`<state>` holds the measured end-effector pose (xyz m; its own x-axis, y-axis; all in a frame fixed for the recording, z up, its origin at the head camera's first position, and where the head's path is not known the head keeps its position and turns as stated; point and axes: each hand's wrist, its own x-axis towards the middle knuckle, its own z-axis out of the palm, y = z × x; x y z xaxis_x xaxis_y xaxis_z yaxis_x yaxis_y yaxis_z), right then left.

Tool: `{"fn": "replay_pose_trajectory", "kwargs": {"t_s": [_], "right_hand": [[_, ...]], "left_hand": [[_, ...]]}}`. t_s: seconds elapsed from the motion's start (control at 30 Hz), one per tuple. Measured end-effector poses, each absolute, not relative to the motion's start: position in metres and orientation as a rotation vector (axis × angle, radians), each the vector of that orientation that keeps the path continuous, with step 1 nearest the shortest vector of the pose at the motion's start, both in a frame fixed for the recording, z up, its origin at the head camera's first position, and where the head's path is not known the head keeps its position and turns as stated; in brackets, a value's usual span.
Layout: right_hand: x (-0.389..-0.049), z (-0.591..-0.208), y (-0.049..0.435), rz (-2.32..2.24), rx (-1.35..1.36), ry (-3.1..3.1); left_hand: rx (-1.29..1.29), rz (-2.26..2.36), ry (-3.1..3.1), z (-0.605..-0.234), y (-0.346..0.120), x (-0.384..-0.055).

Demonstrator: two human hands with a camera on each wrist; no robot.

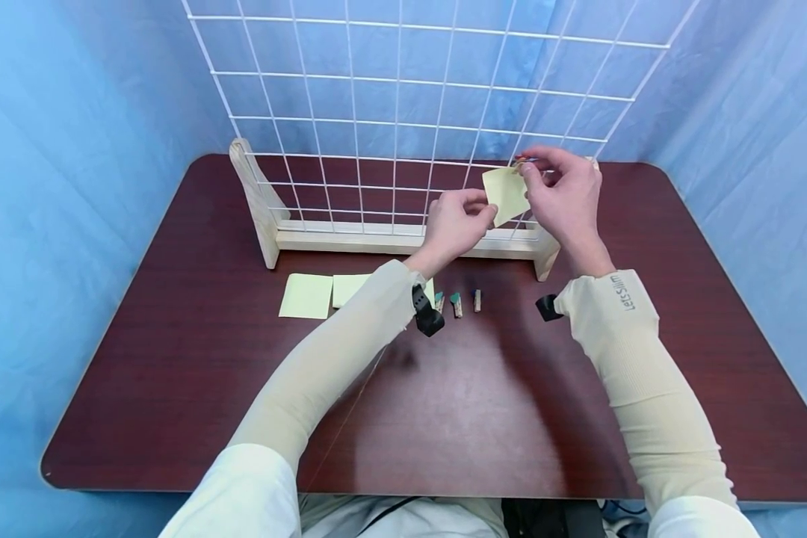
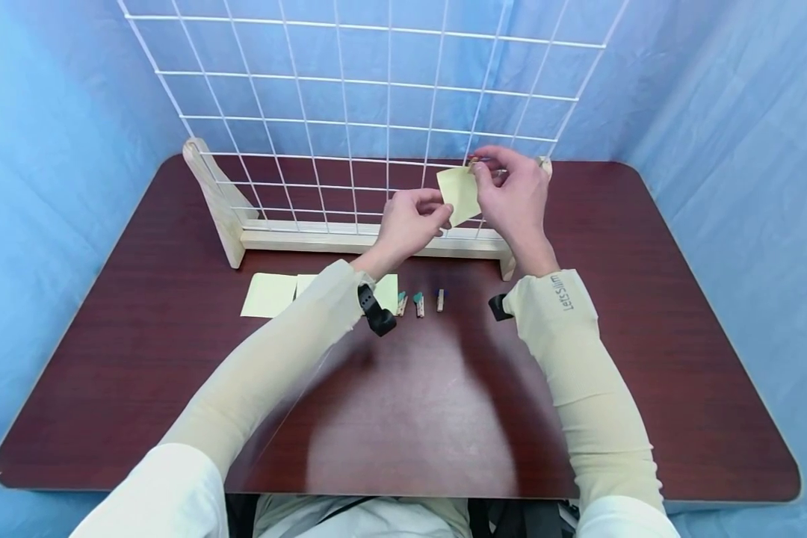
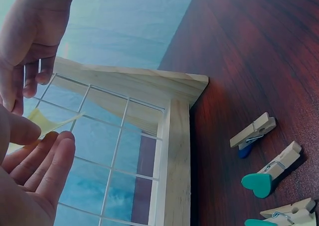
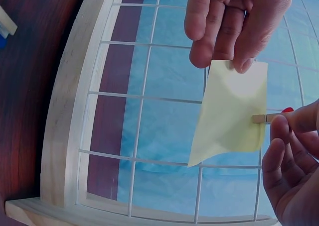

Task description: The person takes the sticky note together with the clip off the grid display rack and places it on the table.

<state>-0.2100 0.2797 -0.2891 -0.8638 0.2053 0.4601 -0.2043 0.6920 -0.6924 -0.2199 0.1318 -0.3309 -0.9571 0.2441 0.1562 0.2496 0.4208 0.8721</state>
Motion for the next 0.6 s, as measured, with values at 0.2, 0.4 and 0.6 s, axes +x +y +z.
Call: {"fn": "replay_pose_trajectory", "kwargs": {"t_s": [0.2, 0.4, 0.6], "right_hand": [[-0.2121, -0.2892, 0.2775, 0.982, 0.043, -2.389], [-0.2139, -0.2904, 0.2766, 0.879, 0.110, -2.361], [-0.2153, -0.2918, 0.2770, 0.821, 0.122, -2.346]], "left_hand": [[-0.456, -1.698, -2.635, -0.3316, 0.1314, -0.2202], [-0.458, -1.711, -2.627, -0.3313, 0.1307, -0.2206], [-0.445, -1.715, -2.631, -0.3297, 0.1306, -0.2201]]}}
